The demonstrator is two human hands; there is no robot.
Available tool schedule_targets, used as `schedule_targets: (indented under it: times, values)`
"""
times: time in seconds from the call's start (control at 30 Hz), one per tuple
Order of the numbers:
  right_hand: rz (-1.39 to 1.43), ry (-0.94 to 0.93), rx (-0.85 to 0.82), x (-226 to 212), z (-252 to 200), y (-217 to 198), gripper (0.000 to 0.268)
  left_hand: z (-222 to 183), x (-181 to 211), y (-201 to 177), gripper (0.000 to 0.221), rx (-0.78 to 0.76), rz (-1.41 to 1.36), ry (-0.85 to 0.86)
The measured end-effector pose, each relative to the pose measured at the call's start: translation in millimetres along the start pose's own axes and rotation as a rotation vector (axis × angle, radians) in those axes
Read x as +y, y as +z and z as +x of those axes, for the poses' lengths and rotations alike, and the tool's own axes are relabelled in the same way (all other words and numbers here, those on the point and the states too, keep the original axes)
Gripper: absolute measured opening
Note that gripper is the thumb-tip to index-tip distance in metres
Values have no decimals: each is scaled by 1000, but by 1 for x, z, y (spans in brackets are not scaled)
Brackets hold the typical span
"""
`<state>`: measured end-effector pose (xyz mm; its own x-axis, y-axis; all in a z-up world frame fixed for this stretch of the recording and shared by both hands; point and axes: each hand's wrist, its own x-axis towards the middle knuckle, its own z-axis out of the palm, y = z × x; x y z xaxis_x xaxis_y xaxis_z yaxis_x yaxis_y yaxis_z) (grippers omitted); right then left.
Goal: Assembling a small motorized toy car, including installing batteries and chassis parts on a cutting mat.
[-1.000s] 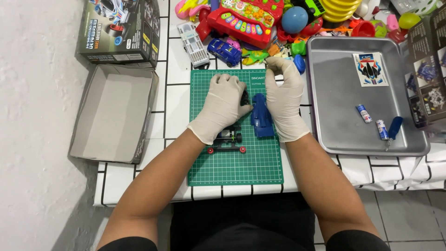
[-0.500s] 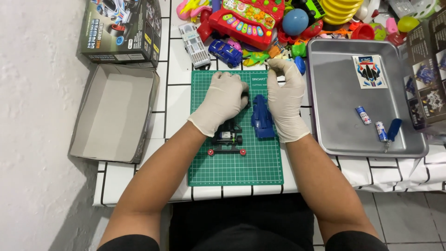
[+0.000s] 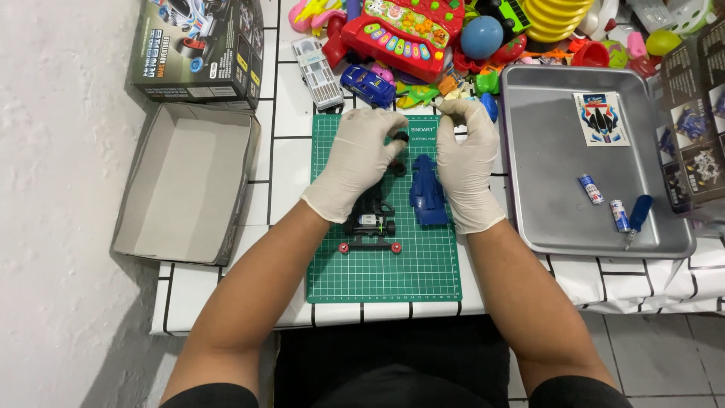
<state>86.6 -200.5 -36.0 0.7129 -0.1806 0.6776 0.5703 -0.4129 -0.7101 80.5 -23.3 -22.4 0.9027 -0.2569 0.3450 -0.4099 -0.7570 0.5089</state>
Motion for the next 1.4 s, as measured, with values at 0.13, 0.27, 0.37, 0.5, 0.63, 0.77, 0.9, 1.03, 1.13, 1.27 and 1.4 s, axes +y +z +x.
schedule_targets:
  times: [0.13, 0.27, 0.37, 0.5, 0.63, 0.77, 0.9, 1.03, 1.13, 1.27, 1.4]
  values:
    - [41, -1, -27, -3, -1, -3, 27, -21, -12, -22, 27, 154, -398, -44]
    - [103, 43, -137, -19, -7, 0, 26, -42, -19, -26, 26, 288, -916, -181]
    - [125, 59, -230, -36, -12, 3, 26, -50, -20, -20, 25, 333, -1127, -239]
    - [72, 62, -357, -38, -19, 5, 29, -56, -20, -17, 27, 351, -1252, -286]
    - [61, 95, -410, -42, -19, 5, 27, -60, -18, -21, 25, 276, -1303, -313]
    - [53, 116, -434, -39, -22, 5, 25, -60, -22, -15, 24, 232, -1376, -322]
    - [41, 68, -446, -46, -26, 5, 20, -62, -22, -8, 30, 177, -1399, -314]
    - [21, 36, -446, -44, -26, 3, 22, -62, -18, -4, 26, 158, -1432, -301]
    - [28, 43, -458, -47, -26, 2, 21, -63, -13, -5, 27, 145, -1447, -293]
    - [46, 64, -464, -50, -28, 2, 23, -62, -13, -5, 25, 118, -1431, -284]
    - [40, 68, -472, -52, -27, 2, 24, -62, -11, -7, 24, 123, -1409, -295]
